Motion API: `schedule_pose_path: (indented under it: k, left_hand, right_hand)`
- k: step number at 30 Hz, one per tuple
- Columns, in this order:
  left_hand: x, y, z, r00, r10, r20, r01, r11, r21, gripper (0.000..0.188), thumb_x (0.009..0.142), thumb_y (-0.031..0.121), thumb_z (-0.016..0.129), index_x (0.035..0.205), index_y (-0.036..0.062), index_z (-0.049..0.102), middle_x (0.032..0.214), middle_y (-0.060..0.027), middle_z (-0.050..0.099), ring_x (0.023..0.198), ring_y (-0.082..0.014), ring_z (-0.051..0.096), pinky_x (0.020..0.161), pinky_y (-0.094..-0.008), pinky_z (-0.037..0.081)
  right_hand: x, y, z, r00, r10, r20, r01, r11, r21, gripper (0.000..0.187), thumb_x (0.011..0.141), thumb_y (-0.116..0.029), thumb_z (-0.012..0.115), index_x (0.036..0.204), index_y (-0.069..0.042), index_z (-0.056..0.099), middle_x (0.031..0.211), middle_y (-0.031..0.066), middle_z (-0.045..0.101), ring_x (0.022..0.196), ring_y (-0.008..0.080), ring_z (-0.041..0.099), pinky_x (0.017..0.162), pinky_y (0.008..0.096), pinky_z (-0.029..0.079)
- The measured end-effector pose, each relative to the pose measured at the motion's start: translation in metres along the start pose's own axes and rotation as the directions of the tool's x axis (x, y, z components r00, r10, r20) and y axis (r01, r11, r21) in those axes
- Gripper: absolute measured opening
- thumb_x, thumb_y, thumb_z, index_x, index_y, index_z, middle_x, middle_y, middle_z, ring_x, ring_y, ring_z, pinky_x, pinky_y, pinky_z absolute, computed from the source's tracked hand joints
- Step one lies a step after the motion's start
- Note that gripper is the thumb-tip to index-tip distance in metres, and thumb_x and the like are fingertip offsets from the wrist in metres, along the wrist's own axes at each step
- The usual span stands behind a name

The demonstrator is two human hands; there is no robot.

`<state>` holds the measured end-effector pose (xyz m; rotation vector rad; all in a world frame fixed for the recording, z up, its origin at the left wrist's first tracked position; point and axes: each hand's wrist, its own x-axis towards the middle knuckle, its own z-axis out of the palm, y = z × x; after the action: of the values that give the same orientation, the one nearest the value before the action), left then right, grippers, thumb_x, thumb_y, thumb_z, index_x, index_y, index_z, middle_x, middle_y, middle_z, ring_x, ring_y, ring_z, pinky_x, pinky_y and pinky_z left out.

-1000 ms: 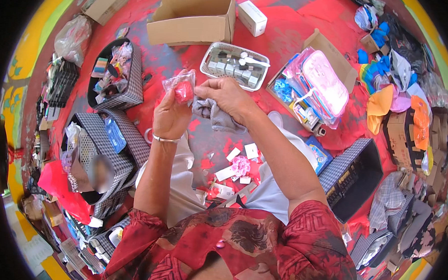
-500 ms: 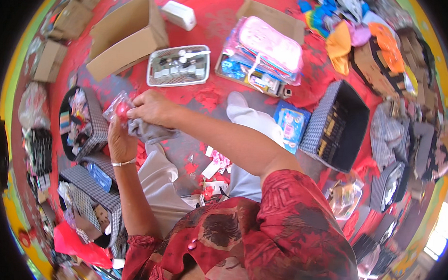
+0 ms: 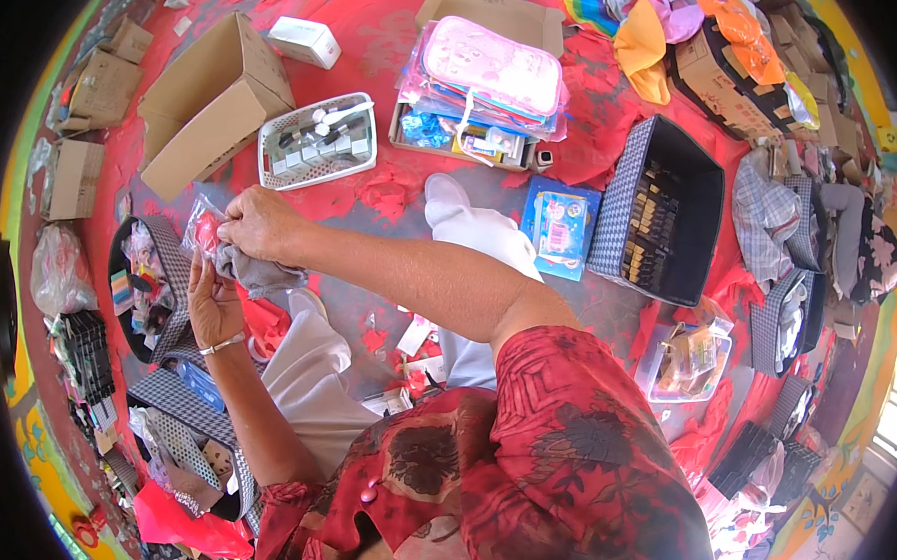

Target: The person sits on the floor and wipes several small items, including a pink flower, a small box, and a white cylindrical object, using a grey cloth. The person also briefly handles a blue box and a small white box before placing them aside.

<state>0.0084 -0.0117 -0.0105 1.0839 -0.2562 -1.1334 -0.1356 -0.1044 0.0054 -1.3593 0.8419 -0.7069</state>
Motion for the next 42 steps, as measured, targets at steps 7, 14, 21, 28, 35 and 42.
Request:
schedule_pose_path:
  k: [7,14,21,28,35,42]
  left_hand:
    - [0.000,0.003,-0.001,0.997,-0.056,0.049,0.057,0.998,-0.033,0.027,0.086,0.014,0.047,0.110,0.0025,0.050,0.097,-0.0074,0.059,0.088,-0.0159,0.056,0.074,-0.0287,0.047]
    - [-0.008,0.007,0.008,0.960,-0.166,0.227,0.200,0.970,-0.137,0.028,0.082,0.022,0.056,0.104,0.0051,0.054,0.098,-0.0065,0.061,0.090,-0.0190,0.058,0.080,-0.0331,0.046]
    - [-0.006,0.005,0.005,0.994,-0.081,0.068,0.083,0.996,-0.020,0.021,0.078,0.010,0.060,0.098,0.0035,0.057,0.093,-0.0061,0.061,0.085,-0.0173,0.059,0.073,-0.0324,0.048]
    - [-0.008,0.008,0.006,0.985,-0.019,0.171,0.011,0.999,0.043,0.021,0.081,0.005,0.055,0.102,0.0016,0.055,0.093,-0.0062,0.061,0.085,-0.0161,0.059,0.076,-0.0283,0.047]
    - [-0.008,0.006,0.002,0.972,-0.096,0.216,0.113,0.991,-0.067,0.022,0.082,0.014,0.056,0.102,0.0050,0.056,0.097,-0.0055,0.060,0.090,-0.0172,0.058,0.078,-0.0328,0.046]
    - [-0.015,0.005,0.023,0.978,-0.048,0.202,0.062,0.996,-0.065,0.015,0.084,0.011,0.053,0.096,0.0038,0.057,0.092,-0.0058,0.061,0.084,-0.0156,0.058,0.074,-0.0297,0.046]
  right_hand:
    - [0.005,0.009,0.007,0.999,0.029,-0.043,-0.023,0.990,0.137,0.019,0.068,-0.017,0.062,0.066,0.002,0.062,0.059,0.0185,0.057,0.054,0.0216,0.058,0.053,0.0352,0.044]
    - [-0.001,0.002,0.003,0.985,-0.069,0.158,0.079,0.995,-0.056,0.018,0.067,-0.017,0.061,0.068,0.001,0.062,0.059,0.0202,0.055,0.055,0.0235,0.058,0.054,0.0354,0.043]
    - [-0.002,0.000,0.007,0.981,0.023,0.190,-0.021,1.000,-0.015,0.018,0.068,-0.016,0.062,0.068,0.002,0.062,0.056,0.0148,0.056,0.053,0.0165,0.055,0.052,0.0332,0.042]
    - [-0.004,0.002,0.012,0.977,0.008,0.213,-0.023,0.998,0.066,0.021,0.072,-0.019,0.064,0.071,0.002,0.063,0.061,0.0082,0.058,0.057,0.0109,0.053,0.053,0.0282,0.043]
    - [-0.001,-0.001,0.006,0.955,0.066,0.288,-0.122,0.975,0.184,0.015,0.076,-0.015,0.063,0.075,0.000,0.062,0.064,0.0000,0.056,0.061,0.0052,0.048,0.055,0.0226,0.040]
    - [-0.004,-0.012,-0.001,0.961,0.084,0.264,-0.139,0.970,0.198,0.015,0.076,-0.015,0.063,0.074,0.000,0.063,0.065,-0.0004,0.057,0.060,0.0047,0.048,0.054,0.0220,0.040]
